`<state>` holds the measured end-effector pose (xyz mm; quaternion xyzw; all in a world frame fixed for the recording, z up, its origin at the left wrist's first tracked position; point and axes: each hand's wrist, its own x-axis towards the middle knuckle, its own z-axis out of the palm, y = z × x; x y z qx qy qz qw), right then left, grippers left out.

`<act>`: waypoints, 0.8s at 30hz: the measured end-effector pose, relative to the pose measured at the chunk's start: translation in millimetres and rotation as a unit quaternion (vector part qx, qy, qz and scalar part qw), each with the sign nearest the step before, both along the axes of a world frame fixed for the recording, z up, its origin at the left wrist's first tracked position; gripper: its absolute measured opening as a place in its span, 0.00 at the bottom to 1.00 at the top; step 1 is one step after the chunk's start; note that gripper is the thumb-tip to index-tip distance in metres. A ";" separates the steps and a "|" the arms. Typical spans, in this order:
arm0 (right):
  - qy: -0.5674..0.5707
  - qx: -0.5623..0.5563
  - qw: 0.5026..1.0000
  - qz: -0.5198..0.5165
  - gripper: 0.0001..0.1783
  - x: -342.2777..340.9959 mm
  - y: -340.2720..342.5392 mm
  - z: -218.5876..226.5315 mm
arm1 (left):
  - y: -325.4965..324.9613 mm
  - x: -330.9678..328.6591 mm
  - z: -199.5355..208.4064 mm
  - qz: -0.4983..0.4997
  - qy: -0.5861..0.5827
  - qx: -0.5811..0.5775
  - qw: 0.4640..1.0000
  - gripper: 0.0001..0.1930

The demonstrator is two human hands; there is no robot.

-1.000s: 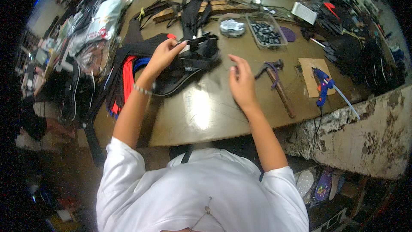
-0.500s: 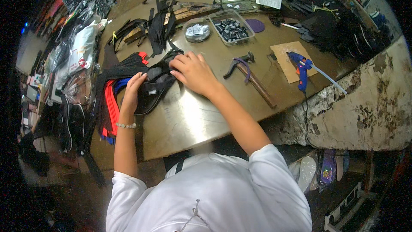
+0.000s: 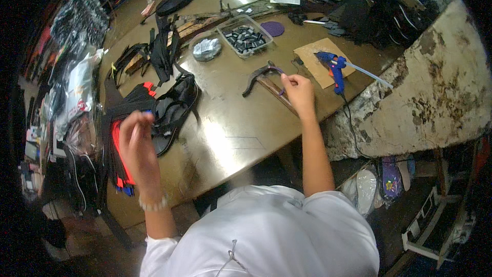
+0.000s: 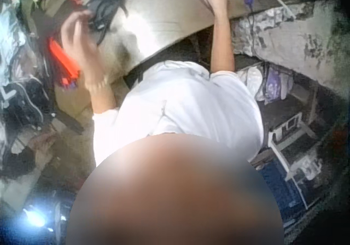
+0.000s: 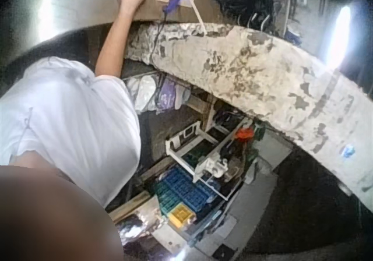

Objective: The person assembles a Y-shaped strap assembly on a workbench using black webbing, a hot glue gun, and small metal buckles. They repeatedly apply glue to strap ends, attach buckles, and press the joints to secure them.

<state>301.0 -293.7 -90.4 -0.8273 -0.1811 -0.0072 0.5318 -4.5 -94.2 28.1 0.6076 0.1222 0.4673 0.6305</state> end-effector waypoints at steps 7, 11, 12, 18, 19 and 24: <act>-0.215 -0.115 0.959 -0.144 0.16 48.5 -38.6 41.7 | -78.0 -57.4 90.5 -0.468 -0.192 0.208 0.837 0.26; -0.200 -0.165 0.965 -0.035 0.13 131.2 -49.1 104.2 | -79.7 -36.9 89.7 -0.475 -0.229 0.191 0.828 0.24; -0.158 -0.220 0.962 0.024 0.11 157.1 -49.3 113.6 | -86.0 -33.5 87.8 -0.458 -0.251 0.173 0.835 0.22; 0.090 -0.393 0.896 0.189 0.08 253.8 -48.6 101.6 | -104.4 -32.3 86.3 -0.433 -0.290 0.079 0.850 0.16; 0.102 -0.392 0.894 0.190 0.08 258.1 -49.1 95.8 | -104.6 -32.8 86.4 -0.427 -0.300 0.082 0.849 0.16; 0.102 -0.368 0.903 0.198 0.09 262.7 -41.2 75.1 | -107.9 -48.5 90.0 -0.424 -0.285 0.046 0.858 0.16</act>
